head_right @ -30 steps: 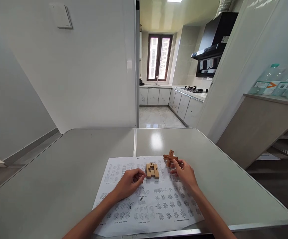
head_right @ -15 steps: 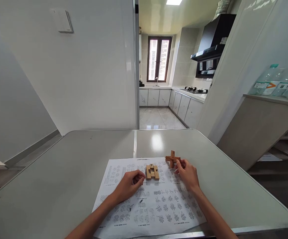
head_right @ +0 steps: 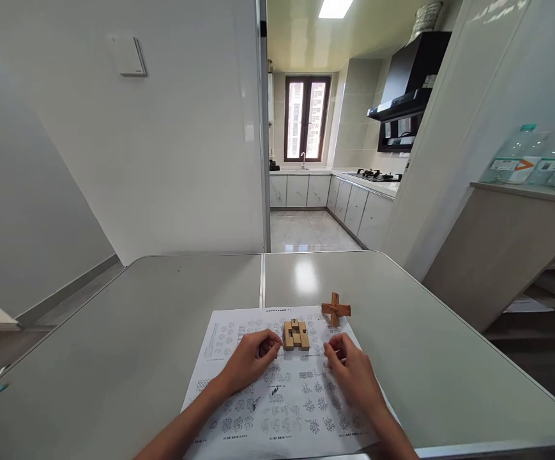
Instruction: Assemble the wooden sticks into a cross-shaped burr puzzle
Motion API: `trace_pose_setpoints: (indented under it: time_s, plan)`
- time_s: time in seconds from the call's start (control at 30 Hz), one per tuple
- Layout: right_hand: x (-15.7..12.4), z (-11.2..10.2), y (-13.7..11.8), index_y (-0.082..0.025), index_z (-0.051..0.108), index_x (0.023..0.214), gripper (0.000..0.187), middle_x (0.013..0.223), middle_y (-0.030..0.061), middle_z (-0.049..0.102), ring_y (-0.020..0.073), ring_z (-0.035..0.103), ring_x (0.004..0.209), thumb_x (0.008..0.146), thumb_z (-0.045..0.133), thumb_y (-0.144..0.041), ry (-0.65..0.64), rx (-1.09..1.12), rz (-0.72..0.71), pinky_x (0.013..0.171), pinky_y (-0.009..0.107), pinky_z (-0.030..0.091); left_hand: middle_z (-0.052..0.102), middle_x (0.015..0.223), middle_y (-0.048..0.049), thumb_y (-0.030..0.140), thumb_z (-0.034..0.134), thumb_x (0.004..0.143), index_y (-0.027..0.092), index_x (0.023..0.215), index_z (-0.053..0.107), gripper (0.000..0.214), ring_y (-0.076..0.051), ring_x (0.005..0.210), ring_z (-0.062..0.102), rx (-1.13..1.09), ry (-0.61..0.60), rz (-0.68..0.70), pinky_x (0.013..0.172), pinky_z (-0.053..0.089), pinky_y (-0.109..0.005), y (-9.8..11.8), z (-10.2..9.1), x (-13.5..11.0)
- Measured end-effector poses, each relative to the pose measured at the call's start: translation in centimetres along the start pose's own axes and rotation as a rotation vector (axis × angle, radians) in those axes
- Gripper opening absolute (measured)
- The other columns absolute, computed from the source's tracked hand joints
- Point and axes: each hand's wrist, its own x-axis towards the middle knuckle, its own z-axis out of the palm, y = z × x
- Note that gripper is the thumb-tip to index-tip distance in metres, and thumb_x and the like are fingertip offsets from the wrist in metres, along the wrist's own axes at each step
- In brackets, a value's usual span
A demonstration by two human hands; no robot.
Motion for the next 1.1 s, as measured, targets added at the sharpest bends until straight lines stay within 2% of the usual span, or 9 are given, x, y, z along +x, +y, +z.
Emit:
trace_pose_setpoints:
  time_s: [0.13,0.37,0.47,0.6,0.73,0.8,0.9,1.0,1.1]
  plan:
    - [-1.2,1.6,-1.1,-0.025,0.061,0.093,0.034,0.085,0.003,0.072,0.0209,0.067,0.067,0.089,0.059,-0.058,-0.014,-0.018,-0.033,0.062,0.031,0.052,0.068,0.077,-0.0022,0.033,0.056,0.097,0.019,0.096,0.071,0.021,-0.016,0.068,0.059,0.012,0.019,-0.003,0.064,0.046,-0.027,0.2,-0.1,0.1]
    - [-1.6,4.0,-1.1,-0.027,0.058,0.12,0.038,0.129,0.009,0.062,0.0288,0.064,0.116,0.092,0.056,-0.053,0.062,-0.147,-0.156,0.086,0.039,0.057,0.069,0.077,-0.0029,0.039,0.056,0.098,0.019,0.097,0.071,0.025,-0.017,0.068,0.059,0.023,0.021,-0.02,0.064,0.048,-0.028,0.3,-0.2,0.3]
    - [-1.8,4.7,-1.1,-0.027,0.055,0.13,0.045,0.141,0.0093,0.057,0.0306,0.055,0.132,0.093,0.058,-0.051,0.06,-0.179,-0.2,0.103,0.045,0.052,0.068,0.077,-0.0023,0.037,0.055,0.099,0.019,0.096,0.07,0.024,-0.017,0.068,0.059,0.033,0.016,-0.015,0.064,0.047,-0.027,0.3,-0.2,0.3]
    - [-2.2,5.1,-1.2,-0.026,0.051,0.142,0.054,0.151,0.01,0.052,0.0318,0.048,0.14,0.092,0.06,-0.045,0.011,-0.235,-0.255,0.114,0.051,0.044,0.068,0.077,-0.001,0.033,0.055,0.099,0.02,0.096,0.069,0.019,-0.017,0.068,0.059,0.064,0.021,0.006,0.065,0.047,-0.027,0.1,-0.2,0.4]
    - [-2.3,5.0,-1.4,-0.024,0.051,0.147,0.058,0.154,0.0101,0.051,0.0316,0.046,0.142,0.093,0.061,-0.04,-0.035,-0.294,-0.314,0.117,0.051,0.041,0.068,0.099,-0.0046,0.026,0.057,0.098,0.023,0.104,0.066,0.011,-0.02,0.087,0.063,0.175,0.074,0.082,0.081,0.053,-0.033,0.1,-0.2,0.2]
    - [-2.4,4.9,-1.6,-0.025,0.051,0.148,0.058,0.154,0.0095,0.052,0.0316,0.046,0.143,0.093,0.061,-0.039,-0.066,-0.304,-0.336,0.117,0.05,0.04,0.064,0.118,-0.0074,0.023,0.064,0.093,0.025,0.114,0.062,0.021,-0.024,0.108,0.061,0.23,0.081,0.138,0.097,0.051,-0.04,0.1,-0.2,0.1]
    - [-2.6,4.7,-2.2,-0.027,0.052,0.148,0.055,0.154,0.0072,0.053,0.0305,0.044,0.144,0.094,0.058,-0.035,-0.127,-0.3,-0.368,0.118,0.051,0.038,0.055,0.137,-0.0097,0.02,0.075,0.084,0.027,0.132,0.053,0.053,-0.029,0.128,0.052,0.284,0.08,0.188,0.111,0.045,-0.047,0.0,-0.1,0.1]
    - [-2.8,4.4,-3.0,-0.028,0.057,0.141,0.047,0.15,0.0051,0.057,0.0292,0.045,0.143,0.094,0.056,-0.029,-0.185,-0.255,-0.406,0.117,0.049,0.039,0.051,0.144,-0.0113,0.024,0.082,0.08,0.028,0.141,0.046,0.071,-0.032,0.135,0.047,0.303,0.067,0.189,0.114,0.042,-0.051,-0.5,0.0,0.2]
    - [-3.0,4.0,-3.6,-0.027,0.065,0.124,0.033,0.138,0.0071,0.065,0.029,0.053,0.136,0.093,0.055,-0.024,-0.192,-0.181,-0.407,0.113,0.046,0.043,0.057,0.138,-0.0121,0.029,0.084,0.08,0.026,0.141,0.046,0.072,-0.034,0.129,0.053,0.302,0.048,0.13,0.11,0.045,-0.053,-1.1,0.0,0.3]
